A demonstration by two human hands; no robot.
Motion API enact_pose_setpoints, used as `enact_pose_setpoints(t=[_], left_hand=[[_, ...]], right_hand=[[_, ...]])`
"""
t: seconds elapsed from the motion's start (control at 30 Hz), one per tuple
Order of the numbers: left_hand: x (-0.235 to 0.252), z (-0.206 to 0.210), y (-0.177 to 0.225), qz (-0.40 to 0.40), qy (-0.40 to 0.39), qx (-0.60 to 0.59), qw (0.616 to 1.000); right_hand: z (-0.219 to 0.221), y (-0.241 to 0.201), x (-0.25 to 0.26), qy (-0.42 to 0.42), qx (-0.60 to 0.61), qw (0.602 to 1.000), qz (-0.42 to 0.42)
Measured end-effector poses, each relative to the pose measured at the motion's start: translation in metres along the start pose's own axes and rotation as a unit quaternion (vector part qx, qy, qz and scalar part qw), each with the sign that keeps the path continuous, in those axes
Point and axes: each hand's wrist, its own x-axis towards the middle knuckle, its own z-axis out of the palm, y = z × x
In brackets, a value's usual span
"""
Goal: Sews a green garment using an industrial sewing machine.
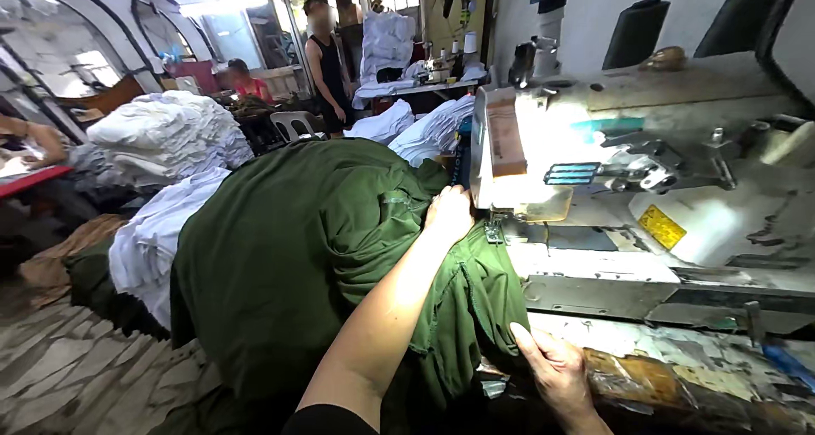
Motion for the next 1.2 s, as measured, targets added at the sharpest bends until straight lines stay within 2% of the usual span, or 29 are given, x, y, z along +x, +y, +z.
enact_pose_setpoints(t=[0.33,0.47,1.2], left_hand=[[-0.0022,-0.0067,0.0047,-0.009,-0.032,0.005,0.999],[0.0001,-0.0013,0.0006,-0.001,-0.013,-0.001,1.000],[-0.0003,-0.0045,0.0011,-0.009,-0.024,0.000,1.000]], right_hand=[[-0.0010,0.0003,-0.0028,-0.004,-0.014,1.000,-0.024],[-0.0010,0.0003,-0.0030,-0.005,-0.014,1.000,-0.021],[0.0006,0.0016,-0.0029,0.014,-0.023,0.999,-0.027]])
